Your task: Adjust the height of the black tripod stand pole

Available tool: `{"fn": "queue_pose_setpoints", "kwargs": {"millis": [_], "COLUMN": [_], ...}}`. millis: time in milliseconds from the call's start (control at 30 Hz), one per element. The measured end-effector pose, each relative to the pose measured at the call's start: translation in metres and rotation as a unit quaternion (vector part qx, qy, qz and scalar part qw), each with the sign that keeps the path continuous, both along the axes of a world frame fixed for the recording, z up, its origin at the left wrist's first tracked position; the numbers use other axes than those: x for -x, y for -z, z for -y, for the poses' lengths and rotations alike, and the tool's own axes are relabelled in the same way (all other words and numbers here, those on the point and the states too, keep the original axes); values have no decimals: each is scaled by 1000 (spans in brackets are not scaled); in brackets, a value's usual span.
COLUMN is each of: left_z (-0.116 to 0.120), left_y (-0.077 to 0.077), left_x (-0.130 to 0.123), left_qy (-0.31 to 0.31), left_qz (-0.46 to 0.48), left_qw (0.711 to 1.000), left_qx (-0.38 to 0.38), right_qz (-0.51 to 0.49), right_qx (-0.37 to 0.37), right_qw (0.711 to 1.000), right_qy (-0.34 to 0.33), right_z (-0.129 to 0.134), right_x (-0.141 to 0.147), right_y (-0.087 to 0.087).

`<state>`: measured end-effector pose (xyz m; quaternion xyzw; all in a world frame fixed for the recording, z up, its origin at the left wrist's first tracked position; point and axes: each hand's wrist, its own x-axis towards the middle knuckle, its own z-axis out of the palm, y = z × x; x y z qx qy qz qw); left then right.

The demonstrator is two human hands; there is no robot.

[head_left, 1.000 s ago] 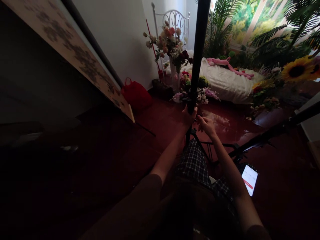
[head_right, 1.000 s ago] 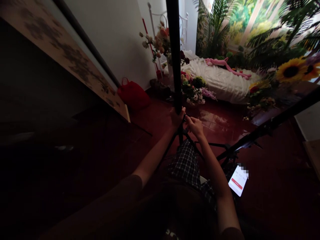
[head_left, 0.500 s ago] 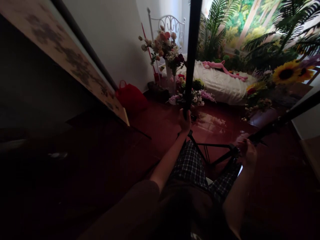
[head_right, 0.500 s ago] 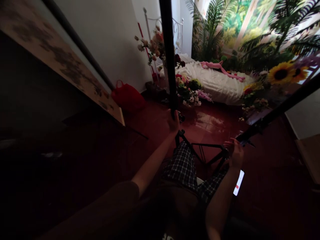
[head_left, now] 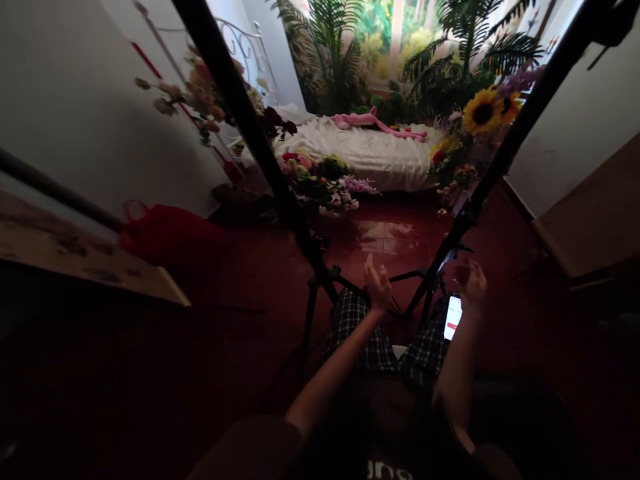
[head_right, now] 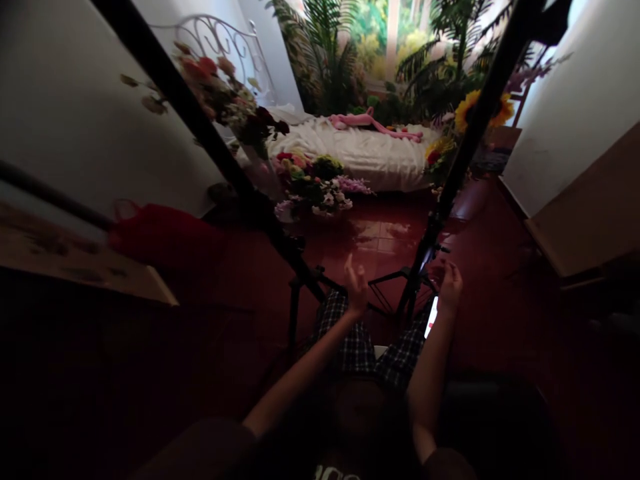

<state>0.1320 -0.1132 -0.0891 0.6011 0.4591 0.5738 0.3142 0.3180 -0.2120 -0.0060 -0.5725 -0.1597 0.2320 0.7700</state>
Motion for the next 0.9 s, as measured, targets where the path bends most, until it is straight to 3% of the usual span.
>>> {"fn": "queue_pose_setpoints", "kwargs": {"millis": [133, 200, 267, 367, 467, 667, 800, 900], "left_z": [-10, -16, -19, -19, -17, -17, -15, -14], "left_y": [-55, -79, -92, -93, -85, -84, -89, -90], "left_x": [-72, -105, -131, -152, -157, -157, -157, -156], "left_qy": [212, 278, 318, 306, 277, 247, 244, 240], "left_qz": [-7, 0, 3, 14, 39, 52, 54, 49], "left_qw": [970, 948, 938, 947, 955, 960, 961, 963], "left_qx": [-119, -155, -135, -95, -100, -123, -121, -112], "right_qz": [-45, -46, -41, -27, -22, -5, 32, 2], "right_qx": [-13, -1, 10, 17, 34, 172, 216, 223], "right_qw": [999, 999, 999, 999, 998, 978, 959, 947], "right_qy": [18, 23, 24, 29, 42, -122, -183, -232], "right_z": [4, 8, 12, 19, 19, -1, -6, -5], "right_x": [2, 2, 1, -2, -7, -24, -33, -39], "right_y": [-6, -9, -10, -11, -16, -49, -67, -71]}}
